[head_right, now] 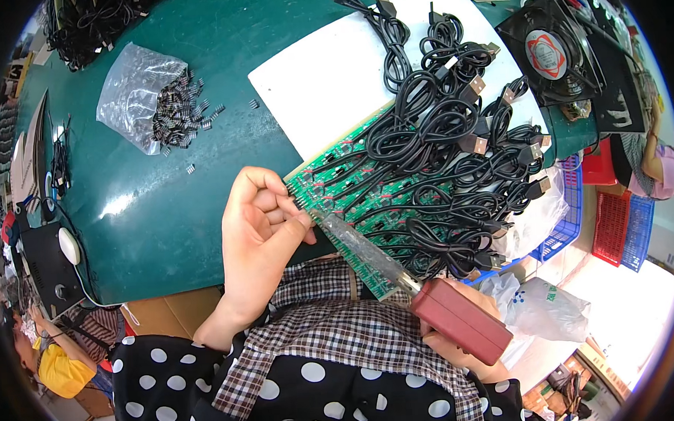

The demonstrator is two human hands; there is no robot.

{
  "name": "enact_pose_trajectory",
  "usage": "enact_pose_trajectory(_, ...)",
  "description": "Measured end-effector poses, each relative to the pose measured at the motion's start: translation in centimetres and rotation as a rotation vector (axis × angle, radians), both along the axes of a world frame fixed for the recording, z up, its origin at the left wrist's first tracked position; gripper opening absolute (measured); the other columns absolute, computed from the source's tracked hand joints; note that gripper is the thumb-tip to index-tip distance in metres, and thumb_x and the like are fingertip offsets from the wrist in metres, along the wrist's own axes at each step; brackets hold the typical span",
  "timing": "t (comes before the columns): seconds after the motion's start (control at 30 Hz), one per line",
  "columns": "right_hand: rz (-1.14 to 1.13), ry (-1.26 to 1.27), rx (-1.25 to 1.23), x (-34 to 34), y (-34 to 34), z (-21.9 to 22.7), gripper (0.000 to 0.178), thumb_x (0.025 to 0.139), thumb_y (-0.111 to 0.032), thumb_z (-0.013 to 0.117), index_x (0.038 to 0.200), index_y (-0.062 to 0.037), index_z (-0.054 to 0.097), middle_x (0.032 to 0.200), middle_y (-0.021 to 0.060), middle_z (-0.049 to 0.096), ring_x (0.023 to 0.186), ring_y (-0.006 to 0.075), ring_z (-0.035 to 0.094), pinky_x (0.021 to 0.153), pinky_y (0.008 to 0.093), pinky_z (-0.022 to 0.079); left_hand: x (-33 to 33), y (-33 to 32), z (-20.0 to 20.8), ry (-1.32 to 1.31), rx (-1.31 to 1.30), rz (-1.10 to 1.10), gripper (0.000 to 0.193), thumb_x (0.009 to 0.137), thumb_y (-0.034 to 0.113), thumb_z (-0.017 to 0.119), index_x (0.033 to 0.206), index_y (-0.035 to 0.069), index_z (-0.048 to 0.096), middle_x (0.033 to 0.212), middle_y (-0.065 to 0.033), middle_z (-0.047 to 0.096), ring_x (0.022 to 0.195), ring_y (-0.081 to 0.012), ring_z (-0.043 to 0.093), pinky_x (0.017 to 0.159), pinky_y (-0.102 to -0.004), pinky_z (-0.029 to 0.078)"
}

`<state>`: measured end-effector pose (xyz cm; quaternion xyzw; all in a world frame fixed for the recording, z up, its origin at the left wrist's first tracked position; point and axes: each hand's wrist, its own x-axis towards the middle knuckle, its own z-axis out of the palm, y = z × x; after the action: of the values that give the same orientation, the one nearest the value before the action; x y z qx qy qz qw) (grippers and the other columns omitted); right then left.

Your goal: The person picks up electronic components from the table by hand, places them onto a circuit board, and solders them using a soldering gun.

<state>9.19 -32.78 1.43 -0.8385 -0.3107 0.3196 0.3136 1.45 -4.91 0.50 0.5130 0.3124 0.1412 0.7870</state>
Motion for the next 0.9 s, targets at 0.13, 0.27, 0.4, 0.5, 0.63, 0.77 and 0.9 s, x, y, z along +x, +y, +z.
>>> enact_pose_trajectory(0.13, -0.247, 0.25, 0.155, -0.22, -0.08, 0.29, 0.036, 0.058, -0.021, 0.071, 0.09, -0.0078, 0.064, 0.095, 0.0095, 0.062, 0.087, 0.0281, 0.059, 0.078, 0.0357, 0.047, 0.09, -0.05, 0.12, 0.019, 0.016, 0.004, 0.025, 0.077, -0.011, 0.049, 0.094, 0.004, 0.037, 0.077, -0.0047, 0.051, 0.068, -0.0091, 0.053, 0.06, -0.0222, 0.048)
enact_pose_trajectory(0.27, -0.153, 0.144, 0.108, -0.08, 0.05, 0.17, 0.037, 0.059, -0.022, 0.072, 0.091, -0.0072, 0.063, 0.095, 0.0101, 0.062, 0.087, 0.0292, 0.059, 0.078, 0.0361, 0.047, 0.15, -0.21, 0.0, 0.017, 0.008, 0.024, 0.028, 0.075, -0.011, 0.052, 0.094, 0.004, 0.038, 0.078, -0.0023, 0.05, 0.069, -0.0038, 0.051, 0.06, -0.017, 0.044)
enact_pose_trajectory(0.4, -0.113, 0.081, 0.083, -0.05, -0.12, -0.06, 0.036, 0.058, -0.018, 0.071, 0.092, -0.0072, 0.063, 0.096, 0.0102, 0.062, 0.088, 0.0289, 0.059, 0.077, 0.0356, 0.047, 0.15, -0.28, -0.11, 0.009, 0.014, 0.026, 0.028, 0.075, -0.011, 0.052, 0.095, 0.004, 0.038, 0.078, -0.0021, 0.05, 0.069, -0.0035, 0.051, 0.06, -0.0168, 0.043)
enact_pose_trajectory(0.5, -0.086, 0.076, 0.035, -0.16, -0.35, -0.17, 0.036, 0.057, -0.014, 0.07, 0.092, -0.0073, 0.063, 0.097, 0.0102, 0.061, 0.088, 0.0288, 0.059, 0.076, 0.0353, 0.047, 0.15, -0.34, -0.07, 0.01, 0.009, 0.028, 0.028, 0.075, -0.011, 0.052, 0.095, 0.004, 0.038, 0.078, -0.0019, 0.05, 0.069, -0.0034, 0.051, 0.06, -0.0166, 0.043)
enact_pose_trajectory(0.63, -0.064, -0.017, 0.024, -0.16, -0.56, 0.06, 0.036, 0.056, -0.014, 0.07, 0.091, -0.0075, 0.063, 0.094, 0.0095, 0.061, 0.085, 0.0283, 0.06, 0.072, 0.0349, 0.048, 0.16, -0.32, -0.01, 0.003, 0.006, 0.027, 0.027, 0.076, -0.011, 0.052, 0.095, 0.004, 0.038, 0.078, -0.0018, 0.05, 0.069, -0.0033, 0.05, 0.06, -0.0163, 0.043)
enact_pose_trajectory(0.77, -0.119, 0.164, 0.079, 0.27, -0.45, 0.61, 0.033, 0.055, -0.012, 0.071, 0.087, -0.0086, 0.064, 0.089, 0.0082, 0.062, 0.077, 0.0272, 0.06, 0.067, 0.0336, 0.049, 0.11, -0.34, 0.0, 0.002, 0.013, 0.02, 0.027, 0.076, -0.01, 0.052, 0.096, 0.004, 0.038, 0.078, -0.0021, 0.05, 0.07, -0.0037, 0.051, 0.061, -0.0171, 0.043)
enact_pose_trajectory(0.9, -0.026, 0.033, 0.027, 0.03, 0.15, 0.69, 0.031, 0.054, -0.01, 0.069, 0.085, -0.009, 0.064, 0.087, 0.0079, 0.062, 0.075, 0.0271, 0.061, 0.066, 0.033, 0.049, -0.44, 0.33, 0.27, 0.05, 0.102, -0.013, 0.028, 0.079, -0.007, 0.052, 0.102, 0.002, 0.039, 0.08, -0.0037, 0.053, 0.07, -0.0051, 0.052, 0.059, -0.0184, 0.043)
